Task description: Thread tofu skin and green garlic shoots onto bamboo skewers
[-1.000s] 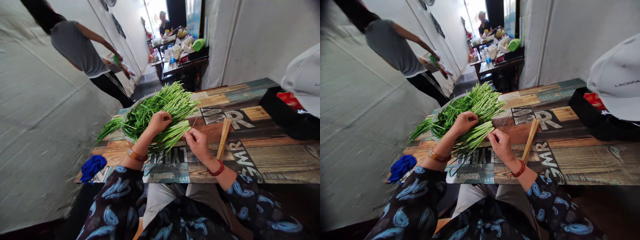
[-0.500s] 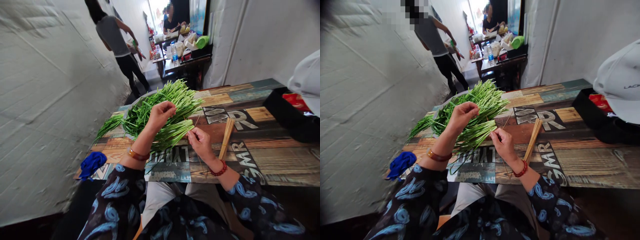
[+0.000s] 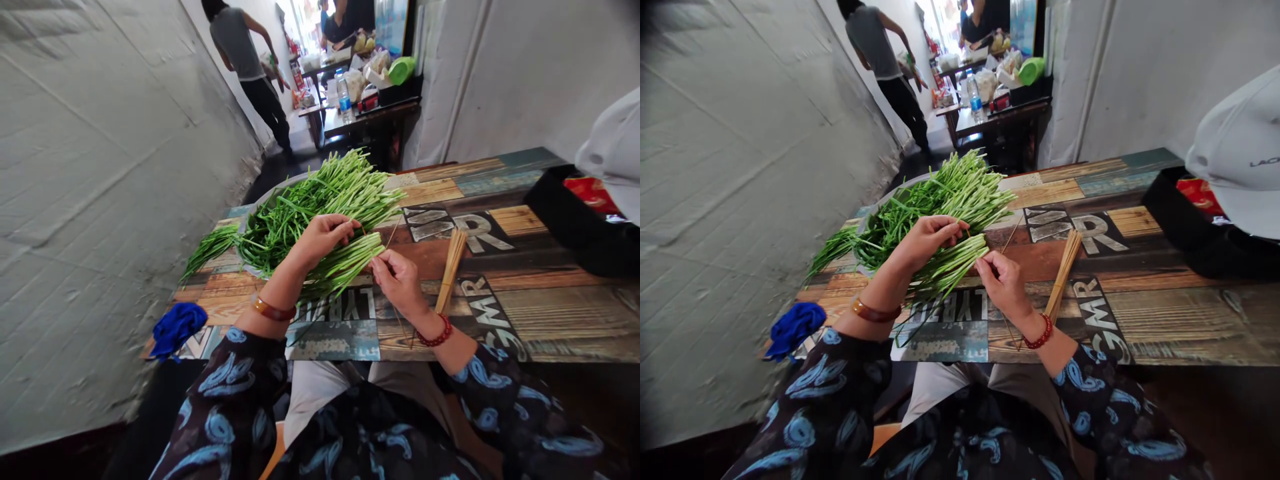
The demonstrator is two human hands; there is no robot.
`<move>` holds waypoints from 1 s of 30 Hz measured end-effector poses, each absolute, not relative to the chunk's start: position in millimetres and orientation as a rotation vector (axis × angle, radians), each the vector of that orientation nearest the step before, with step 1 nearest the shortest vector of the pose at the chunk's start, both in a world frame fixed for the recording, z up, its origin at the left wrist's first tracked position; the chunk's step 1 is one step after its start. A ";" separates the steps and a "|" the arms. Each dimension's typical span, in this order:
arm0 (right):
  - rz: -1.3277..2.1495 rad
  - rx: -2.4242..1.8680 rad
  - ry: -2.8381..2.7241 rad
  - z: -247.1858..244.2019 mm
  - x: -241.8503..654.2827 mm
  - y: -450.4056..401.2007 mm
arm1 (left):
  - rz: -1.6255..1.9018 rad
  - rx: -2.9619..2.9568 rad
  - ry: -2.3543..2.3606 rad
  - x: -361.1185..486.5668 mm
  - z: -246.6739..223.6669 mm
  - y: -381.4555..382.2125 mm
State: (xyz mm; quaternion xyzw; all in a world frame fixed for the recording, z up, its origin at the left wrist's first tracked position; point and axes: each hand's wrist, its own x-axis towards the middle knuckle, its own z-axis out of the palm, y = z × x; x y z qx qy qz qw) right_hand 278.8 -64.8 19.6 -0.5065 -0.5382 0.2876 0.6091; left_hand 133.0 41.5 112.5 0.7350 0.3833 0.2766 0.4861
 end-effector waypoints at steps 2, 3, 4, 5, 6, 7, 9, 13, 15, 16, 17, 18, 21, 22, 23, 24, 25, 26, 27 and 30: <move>0.676 -1.164 -1.243 17.4 278.8 -64.6 | 0.669 1.783 0.919 132.6 111.6 40.3; 0.682 -1.157 -1.243 15.9 278.8 -64.4 | 0.676 1.775 0.912 132.6 110.5 40.2; 0.687 -1.150 -1.241 14.4 278.9 -64.1 | 0.686 1.762 0.905 132.5 109.0 40.2; 0.691 -1.145 -1.241 12.8 279.0 -63.8 | 0.700 1.745 0.900 132.5 107.4 40.2; 0.695 -1.145 -1.240 11.3 279.1 -63.5 | 0.713 1.725 0.898 132.6 106.0 40.2; 0.697 -1.147 -1.239 10.0 279.2 -63.1 | 0.727 1.704 0.901 132.8 104.9 40.0; 0.703 -1.150 -1.241 7.8 279.5 -62.4 | 0.754 1.668 0.915 133.5 104.4 38.9; 0.706 -1.121 -1.242 6.0 279.9 -61.5 | 0.784 1.649 0.943 135.8 107.7 35.4; 0.705 -1.115 -1.240 6.6 279.9 -61.5 | 0.788 1.648 0.945 136.8 109.5 34.2; 0.706 -1.119 -1.240 7.1 279.9 -61.6 | 0.791 1.648 0.944 137.1 110.0 33.9; 0.708 -1.124 -1.243 7.7 279.8 -61.6 | 0.798 1.647 0.944 137.3 110.4 33.7; 0.712 -1.129 -1.246 8.3 279.8 -61.7 | 0.803 1.647 0.946 137.5 110.5 33.6; 0.720 -1.145 -1.255 9.8 279.4 -61.8 | 0.805 1.657 0.959 137.7 110.3 33.7; 0.720 -1.149 -1.256 10.3 279.2 -61.8 | 0.803 1.660 0.965 137.8 110.2 33.7; 0.720 -1.152 -1.256 10.6 279.1 -61.7 | 0.800 1.663 0.969 137.9 110.1 33.7; 0.720 -1.154 -1.256 11.0 279.0 -61.6 | 0.799 1.665 0.972 138.1 110.0 33.6; 0.721 -1.155 -1.257 11.4 278.9 -61.6 | 0.800 1.664 0.974 138.2 110.0 33.6; 0.722 -1.153 -1.259 11.8 278.9 -61.6 | 0.801 1.662 0.976 138.3 110.0 33.5; 0.723 -1.152 -1.261 12.2 278.9 -61.5 | 0.803 1.658 0.976 138.4 110.2 33.4; 0.720 -1.157 -1.269 13.4 279.2 -61.6 | 0.811 1.643 0.970 138.6 111.2 33.0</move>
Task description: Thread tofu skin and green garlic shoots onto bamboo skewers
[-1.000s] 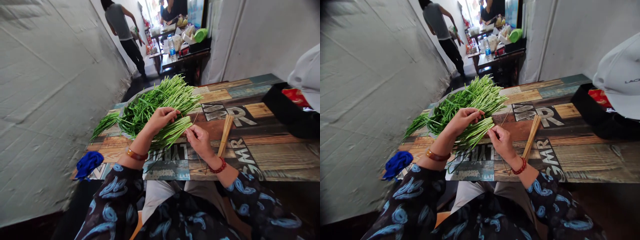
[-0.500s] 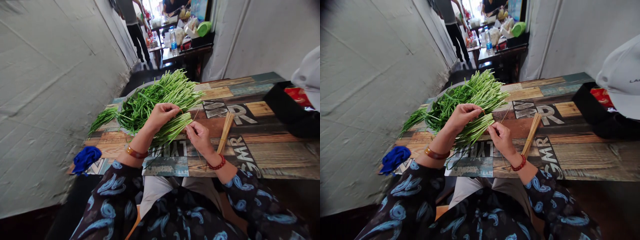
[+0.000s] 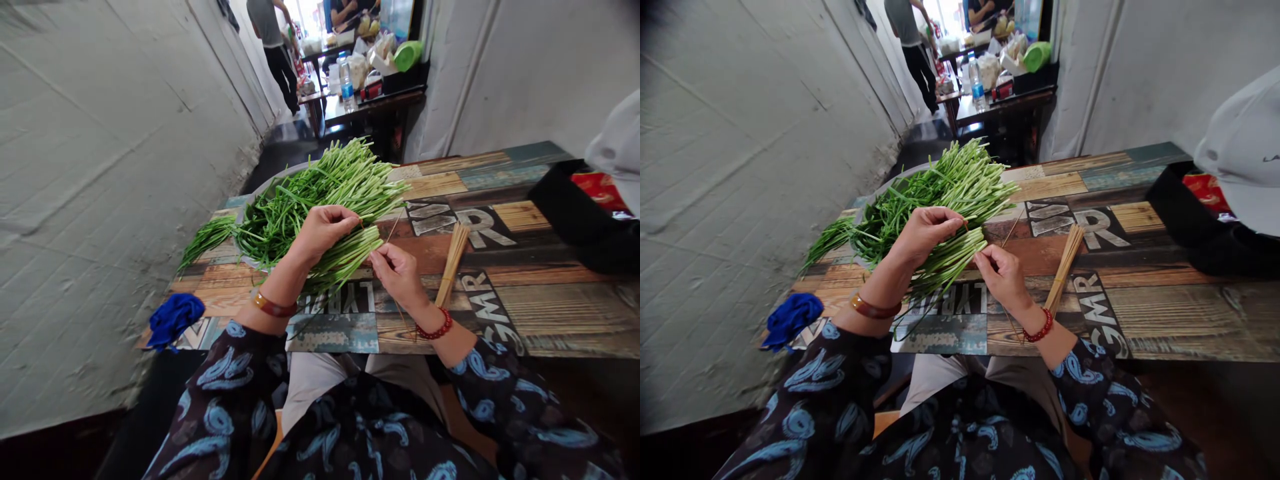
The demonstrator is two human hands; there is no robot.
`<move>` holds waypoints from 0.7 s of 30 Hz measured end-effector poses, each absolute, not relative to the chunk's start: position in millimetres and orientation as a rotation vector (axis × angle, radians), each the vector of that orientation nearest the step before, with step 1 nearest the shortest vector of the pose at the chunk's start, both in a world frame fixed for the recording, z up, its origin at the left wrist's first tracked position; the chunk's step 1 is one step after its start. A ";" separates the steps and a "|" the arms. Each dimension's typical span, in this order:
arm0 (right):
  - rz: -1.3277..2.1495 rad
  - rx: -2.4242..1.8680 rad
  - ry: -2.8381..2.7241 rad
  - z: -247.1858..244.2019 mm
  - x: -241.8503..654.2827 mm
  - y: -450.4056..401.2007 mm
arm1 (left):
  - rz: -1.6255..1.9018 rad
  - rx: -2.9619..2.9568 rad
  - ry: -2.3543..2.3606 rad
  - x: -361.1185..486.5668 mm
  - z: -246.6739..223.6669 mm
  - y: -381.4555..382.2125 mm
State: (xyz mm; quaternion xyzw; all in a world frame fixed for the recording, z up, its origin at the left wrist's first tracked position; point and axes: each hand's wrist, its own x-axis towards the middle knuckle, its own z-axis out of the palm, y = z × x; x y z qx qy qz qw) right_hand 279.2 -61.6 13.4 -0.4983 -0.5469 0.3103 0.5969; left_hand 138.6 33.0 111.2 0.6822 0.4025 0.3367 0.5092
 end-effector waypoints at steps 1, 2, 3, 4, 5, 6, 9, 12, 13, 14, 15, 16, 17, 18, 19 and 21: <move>0.716 -1.160 -1.272 13.8 279.2 -61.6 | 0.812 1.637 0.966 138.7 111.6 32.9; 0.710 -1.163 -1.274 14.2 279.3 -61.6 | 0.813 1.632 0.962 138.7 112.0 32.7; 0.704 -1.166 -1.277 14.6 279.3 -61.6 | 0.816 1.627 0.959 138.7 112.2 32.6; 0.698 -1.167 -1.280 15.0 279.3 -61.7 | 0.818 1.623 0.957 138.7 112.2 32.5; 0.691 -1.168 -1.283 15.4 279.2 -61.7 | 0.820 1.620 0.956 138.7 112.1 32.4; 0.683 -1.168 -1.285 15.7 279.1 -61.8 | 0.822 1.617 0.954 138.6 111.8 32.5; 0.668 -1.168 -1.291 16.6 278.8 -62.1 | 0.833 1.603 0.944 138.4 110.8 32.7; 0.670 -1.166 -1.288 17.1 278.5 -62.3 | 0.840 1.593 0.937 138.1 110.3 32.9; 0.673 -1.167 -1.285 17.3 278.4 -62.4 | 0.841 1.592 0.938 138.1 110.3 32.9; 0.675 -1.167 -1.283 17.5 278.4 -62.5 | 0.842 1.593 0.939 138.0 110.4 32.8; 0.675 -1.169 -1.282 17.7 278.4 -62.6 | 0.844 1.596 0.942 138.0 110.4 32.8; 0.675 -1.172 -1.282 17.8 278.4 -62.7 | 0.846 1.601 0.946 138.0 110.5 32.7; 0.676 -1.176 -1.282 17.9 278.4 -62.8 | 0.850 1.609 0.949 138.0 110.4 32.7; 0.678 -1.179 -1.284 18.0 278.5 -62.9 | 0.853 1.617 0.953 138.0 110.3 32.6; 0.681 -1.182 -1.284 18.0 278.5 -63.0 | 0.856 1.626 0.955 138.0 110.0 32.7; 0.687 -1.186 -1.280 17.9 278.5 -63.2 | 0.863 1.643 0.957 137.9 109.1 32.8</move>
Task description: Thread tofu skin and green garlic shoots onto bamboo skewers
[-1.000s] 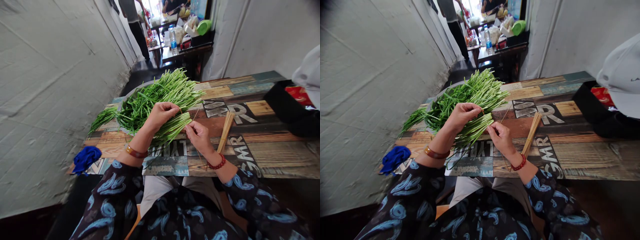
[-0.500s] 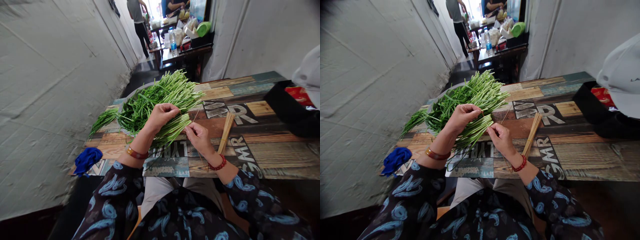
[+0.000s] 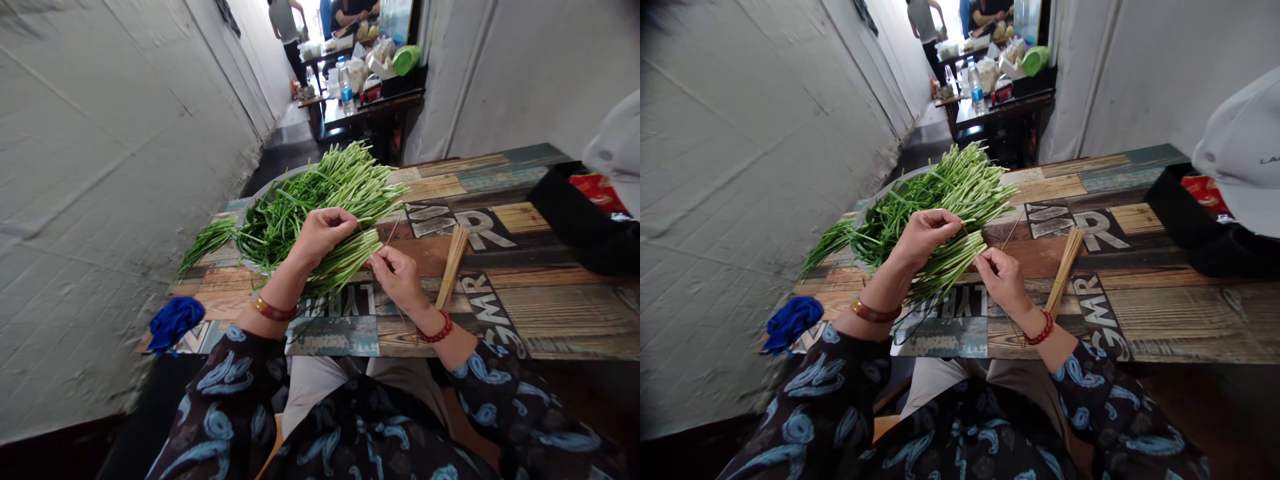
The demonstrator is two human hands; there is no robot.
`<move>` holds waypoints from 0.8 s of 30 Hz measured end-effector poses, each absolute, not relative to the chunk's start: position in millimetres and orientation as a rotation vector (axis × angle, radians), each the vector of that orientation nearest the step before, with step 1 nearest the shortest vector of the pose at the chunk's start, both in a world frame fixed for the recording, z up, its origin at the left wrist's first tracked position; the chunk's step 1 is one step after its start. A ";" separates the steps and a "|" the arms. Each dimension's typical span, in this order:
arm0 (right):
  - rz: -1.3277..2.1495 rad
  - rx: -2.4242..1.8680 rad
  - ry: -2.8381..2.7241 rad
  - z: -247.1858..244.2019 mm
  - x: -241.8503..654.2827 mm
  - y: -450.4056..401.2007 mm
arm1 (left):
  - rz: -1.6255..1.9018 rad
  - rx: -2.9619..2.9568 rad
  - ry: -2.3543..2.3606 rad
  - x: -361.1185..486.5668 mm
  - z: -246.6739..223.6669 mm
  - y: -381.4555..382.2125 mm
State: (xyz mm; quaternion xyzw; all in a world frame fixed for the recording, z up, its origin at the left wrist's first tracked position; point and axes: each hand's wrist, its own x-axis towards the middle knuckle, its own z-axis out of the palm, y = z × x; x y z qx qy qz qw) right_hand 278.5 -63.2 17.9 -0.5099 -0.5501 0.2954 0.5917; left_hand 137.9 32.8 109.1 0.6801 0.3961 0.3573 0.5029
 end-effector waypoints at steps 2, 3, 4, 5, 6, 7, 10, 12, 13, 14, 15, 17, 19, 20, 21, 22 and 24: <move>0.692 -1.189 -1.275 17.7 278.5 -63.3 | 0.869 1.660 0.952 137.8 107.8 33.0; 0.695 -1.189 -1.272 17.6 278.4 -63.4 | 0.873 1.670 0.948 137.7 107.2 33.1; 0.699 -1.187 -1.270 17.4 278.3 -63.4 | 0.880 1.681 0.945 137.6 106.6 33.3; 0.704 -1.185 -1.269 17.2 278.3 -63.5 | 0.886 1.690 0.944 137.6 106.1 33.3; 0.709 -1.181 -1.268 17.0 278.2 -63.4 | 0.891 1.698 0.948 137.7 105.8 33.4; 0.713 -1.177 -1.266 16.8 278.1 -63.4 | 0.894 1.702 0.955 137.8 105.6 33.4; 0.718 -1.176 -1.259 15.8 278.0 -62.9 | 0.897 1.705 0.984 138.6 105.5 33.0; 0.712 -1.182 -1.255 15.1 277.9 -62.5 | 0.898 1.708 0.995 139.1 105.9 32.4; 0.709 -1.184 -1.254 14.9 277.8 -62.3 | 0.898 1.711 0.998 139.3 106.2 32.1; 0.708 -1.184 -1.254 14.8 277.7 -62.3 | 0.898 1.714 1.002 139.5 106.5 31.8; 0.709 -1.182 -1.254 14.8 277.6 -62.4 | 0.897 1.718 1.006 139.6 106.7 31.5; 0.713 -1.174 -1.254 15.2 277.4 -62.7 | 0.893 1.727 1.015 139.5 107.1 31.1; 0.714 -1.170 -1.253 15.9 277.2 -63.2 | 0.887 1.737 1.020 139.2 107.1 30.9; 0.712 -1.170 -1.253 16.1 277.1 -63.3 | 0.884 1.740 1.017 139.0 107.0 31.0; 0.711 -1.170 -1.253 16.4 277.0 -63.3 | 0.883 1.742 1.012 138.8 107.0 31.0; 0.709 -1.171 -1.255 16.5 277.0 -63.3 | 0.880 1.742 1.005 138.5 107.2 31.0; 0.705 -1.171 -1.260 16.7 277.0 -63.0 | 0.865 1.737 0.989 137.9 108.4 30.9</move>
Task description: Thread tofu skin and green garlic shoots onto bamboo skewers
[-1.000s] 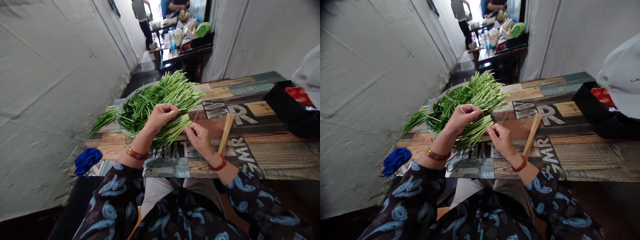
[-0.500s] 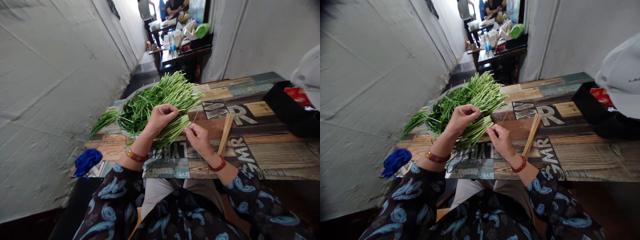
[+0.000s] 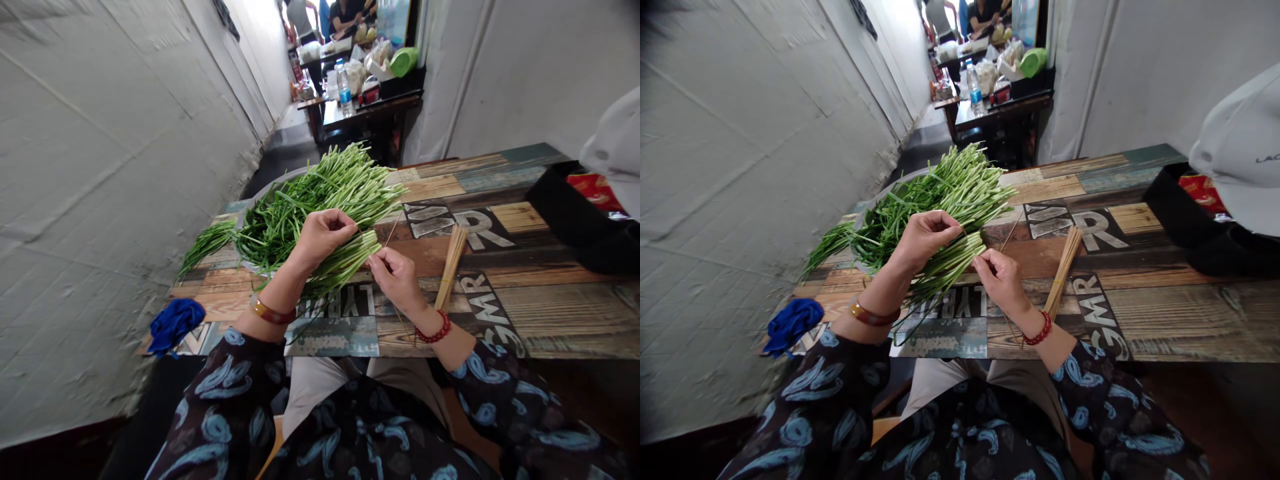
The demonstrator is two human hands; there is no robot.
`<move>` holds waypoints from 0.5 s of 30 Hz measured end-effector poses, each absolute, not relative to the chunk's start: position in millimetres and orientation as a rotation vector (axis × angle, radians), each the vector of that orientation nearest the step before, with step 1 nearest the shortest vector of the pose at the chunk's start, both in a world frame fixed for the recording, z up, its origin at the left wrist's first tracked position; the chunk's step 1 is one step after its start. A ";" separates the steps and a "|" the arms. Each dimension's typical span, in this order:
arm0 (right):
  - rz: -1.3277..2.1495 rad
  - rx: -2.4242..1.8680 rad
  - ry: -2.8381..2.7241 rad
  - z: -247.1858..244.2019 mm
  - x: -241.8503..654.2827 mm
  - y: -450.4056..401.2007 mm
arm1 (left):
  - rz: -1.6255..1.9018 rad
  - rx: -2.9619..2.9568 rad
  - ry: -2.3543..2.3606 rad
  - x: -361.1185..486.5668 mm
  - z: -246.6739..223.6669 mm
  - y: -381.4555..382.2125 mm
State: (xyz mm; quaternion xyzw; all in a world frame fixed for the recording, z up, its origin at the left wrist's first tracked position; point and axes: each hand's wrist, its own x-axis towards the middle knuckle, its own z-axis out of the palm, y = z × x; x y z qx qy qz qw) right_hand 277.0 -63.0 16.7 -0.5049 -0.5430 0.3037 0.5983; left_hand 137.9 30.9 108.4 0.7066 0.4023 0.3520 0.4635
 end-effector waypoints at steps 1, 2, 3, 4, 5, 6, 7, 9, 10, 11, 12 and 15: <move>0.701 -1.171 -1.263 16.8 277.0 -62.9 | 0.852 1.731 0.984 137.5 109.4 30.7; 0.698 -1.172 -1.266 16.9 277.1 -62.8 | 0.839 1.725 0.982 137.1 110.5 30.4; 0.695 -1.173 -1.269 17.1 277.2 -62.8 | 0.825 1.719 0.985 136.7 111.7 30.1; 0.692 -1.175 -1.273 17.2 277.2 -63.0 | 0.813 1.712 0.990 136.2 112.8 29.8; 0.689 -1.177 -1.276 17.4 277.3 -63.1 | 0.802 1.704 0.996 135.7 113.8 29.6; 0.685 -1.180 -1.279 17.5 277.3 -63.4 | 0.792 1.696 1.002 135.1 114.4 29.5; 0.680 -1.181 -1.281 17.7 277.2 -63.7 | 0.782 1.688 1.005 134.6 114.9 29.5; 0.668 -1.181 -1.282 18.0 277.0 -64.2 | 0.768 1.674 1.007 133.6 115.1 29.8; 0.662 -1.180 -1.281 18.1 276.9 -64.3 | 0.764 1.670 1.007 133.2 115.0 30.1; 0.657 -1.181 -1.280 18.3 276.8 -64.5 | 0.759 1.667 1.008 132.9 115.0 30.4; 0.654 -1.182 -1.279 18.4 276.6 -64.6 | 0.753 1.665 1.008 132.6 115.0 30.6; 0.651 -1.190 -1.277 18.6 276.1 -64.7 | 0.734 1.662 0.999 132.3 115.1 30.5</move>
